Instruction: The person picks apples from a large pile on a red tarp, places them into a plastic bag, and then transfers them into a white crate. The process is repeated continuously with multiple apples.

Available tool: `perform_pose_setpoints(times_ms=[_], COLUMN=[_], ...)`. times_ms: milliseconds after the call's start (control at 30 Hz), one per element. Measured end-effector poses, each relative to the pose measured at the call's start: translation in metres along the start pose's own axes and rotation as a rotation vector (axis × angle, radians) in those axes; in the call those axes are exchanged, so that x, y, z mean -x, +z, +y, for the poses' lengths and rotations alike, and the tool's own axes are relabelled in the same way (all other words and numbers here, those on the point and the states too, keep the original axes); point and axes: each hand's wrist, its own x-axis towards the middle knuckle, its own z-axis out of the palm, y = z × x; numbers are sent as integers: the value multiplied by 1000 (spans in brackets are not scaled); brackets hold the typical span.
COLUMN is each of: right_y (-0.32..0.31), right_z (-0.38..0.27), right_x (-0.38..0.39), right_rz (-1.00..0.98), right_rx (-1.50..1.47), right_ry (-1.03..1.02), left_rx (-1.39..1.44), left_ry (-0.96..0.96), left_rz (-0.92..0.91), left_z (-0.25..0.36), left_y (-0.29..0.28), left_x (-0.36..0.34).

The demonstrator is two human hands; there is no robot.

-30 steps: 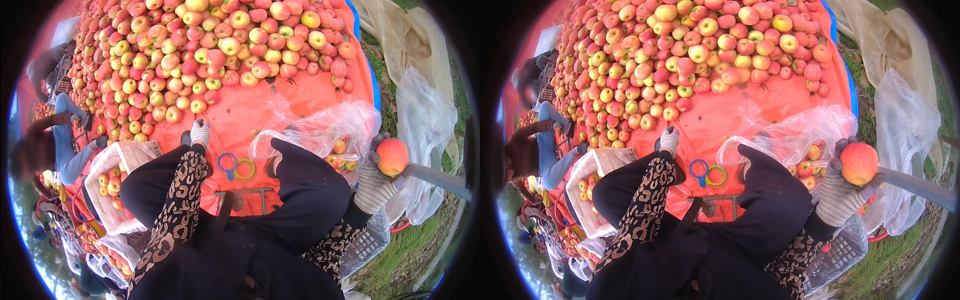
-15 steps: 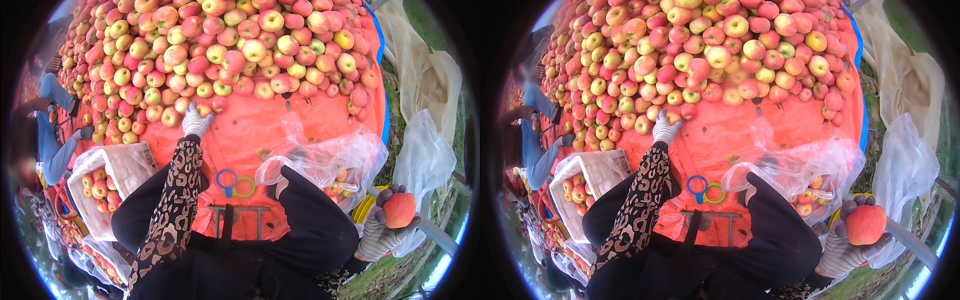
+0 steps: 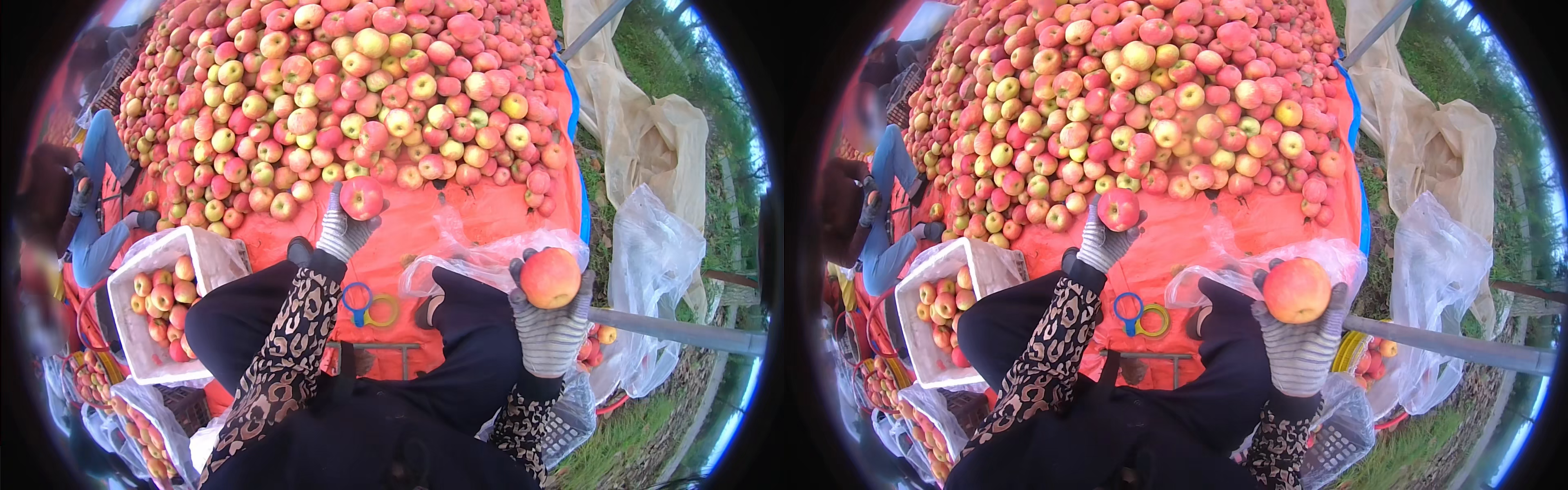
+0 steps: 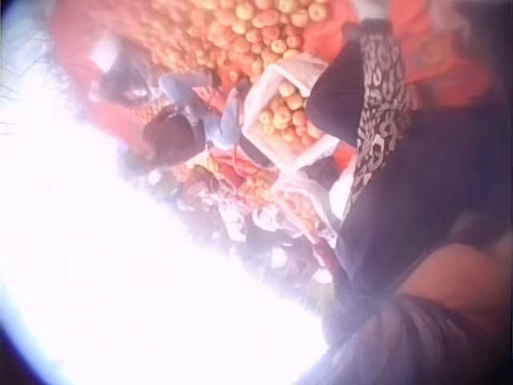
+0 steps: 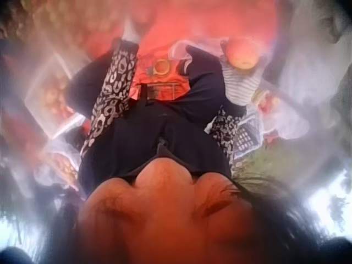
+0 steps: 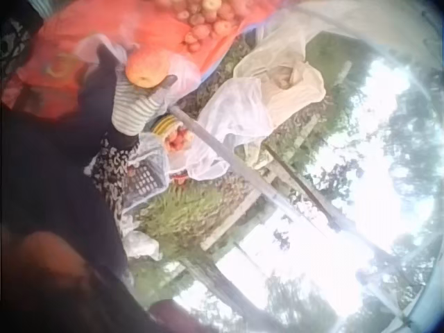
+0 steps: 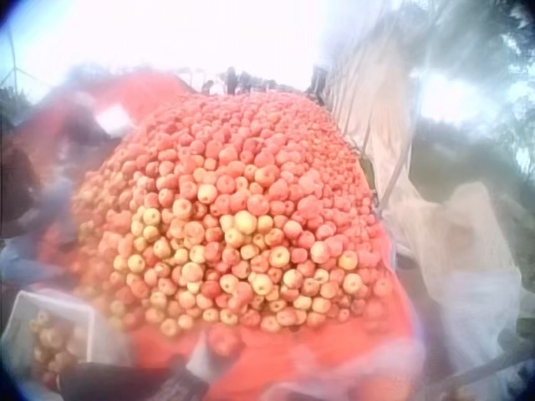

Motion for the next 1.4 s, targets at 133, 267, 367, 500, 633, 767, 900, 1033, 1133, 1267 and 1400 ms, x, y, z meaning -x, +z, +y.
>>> perform_pose_setpoints(times_ms=[133, 267, 367, 500, 633, 767, 900, 1033, 1133, 1267, 1400], right_y=[4, -2, -2, 21, 33, 52, 36, 26, 27, 44, 61], right_z=[18, 50, 68, 83, 91, 89, 93, 98, 100, 100, 96], right_x=[4, -2, 0, 22, 38, 47, 36, 27, 24, 24, 22], right_rz=[-168, -211, -295, -468, -628, -684, -689, -619, -614, -618, -677], right_rx=[36, 13, 142, 301, 466, 569, 697, 663, 696, 817, 972], right_ry=[165, 307, 284, 168, 61, 34, 53, 107, 124, 128, 111], left_rx=[-191, 33, 107, 271, 343, 438, 226, 78, -391, -1137, -1335], left_ry=[54, 33, 52, -8, 34, 112, 588, 864, 1019, 706, 144], left_rz=[-175, -172, -211, -198, 3, -291, -172, 340, 901, 1521, 1647], left_z=[-16, -37, -51, -49, -29, 27, 106, 181, 212, 211, 190], left_y=[27, 62, 80, 94, 89, 57, 42, -63, -167, -253, -256], left_x=[31, 81, 115, 147, 172, 209, 274, 299, 318, 330, 306])
